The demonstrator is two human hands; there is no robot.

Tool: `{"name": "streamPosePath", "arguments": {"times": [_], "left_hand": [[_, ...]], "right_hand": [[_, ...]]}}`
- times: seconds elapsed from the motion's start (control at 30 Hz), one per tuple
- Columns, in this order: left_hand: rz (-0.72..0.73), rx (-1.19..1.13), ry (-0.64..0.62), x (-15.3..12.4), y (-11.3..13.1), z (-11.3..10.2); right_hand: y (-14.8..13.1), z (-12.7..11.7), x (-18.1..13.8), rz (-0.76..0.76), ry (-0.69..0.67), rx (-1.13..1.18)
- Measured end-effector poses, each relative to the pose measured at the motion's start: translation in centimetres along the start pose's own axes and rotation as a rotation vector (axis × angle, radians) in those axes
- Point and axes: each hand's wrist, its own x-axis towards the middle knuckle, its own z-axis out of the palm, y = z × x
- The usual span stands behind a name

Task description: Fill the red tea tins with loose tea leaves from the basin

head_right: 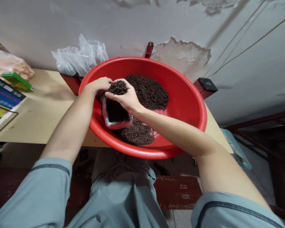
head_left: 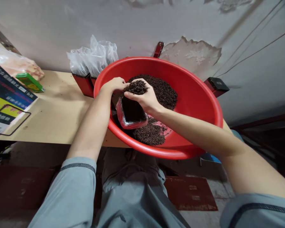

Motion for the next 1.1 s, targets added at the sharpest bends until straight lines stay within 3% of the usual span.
{"name": "streamPosePath", "arguments": {"times": [0.37, 0.5, 0.6, 0.7, 0.83, 0.93, 1.1], "left_hand": [[0.026, -0.036, -0.005, -0.1, 0.3, -0.1], [0.039, -0.073, -0.017, 0.2, 0.2, 0.0], [0.049, -0.085, -0.025, 0.6, 0.2, 0.2], [0.054, -0.087, -0.023, 0.8, 0.2, 0.3], [0.053, -0.07, -0.038, 0.6, 0.4, 0.2], [0.048, -0.04, -0.044, 0.5, 0.5, 0.1], [0.04, -0.033, -0.06, 0.5, 1.1, -0.3]], "right_hand": [[-3.1, -3.5, -0.3, 0.029, -0.236, -0.121], [-3.3, -4.4, 0.2, 0.039, -0.265, -0.178], [-0.3, -6.7, 2.3, 0.028, -0.182, -0.251], [5.5, -10.8, 5.5, 0.109, -0.084, -0.503], [12.9, -15.7, 8.3, 0.501, 0.002, -0.859], [15.8, -16.1, 8.6, 0.688, 0.071, -0.939], [16.8, -13.7, 8.1, 0.663, 0.113, -1.013]]}}
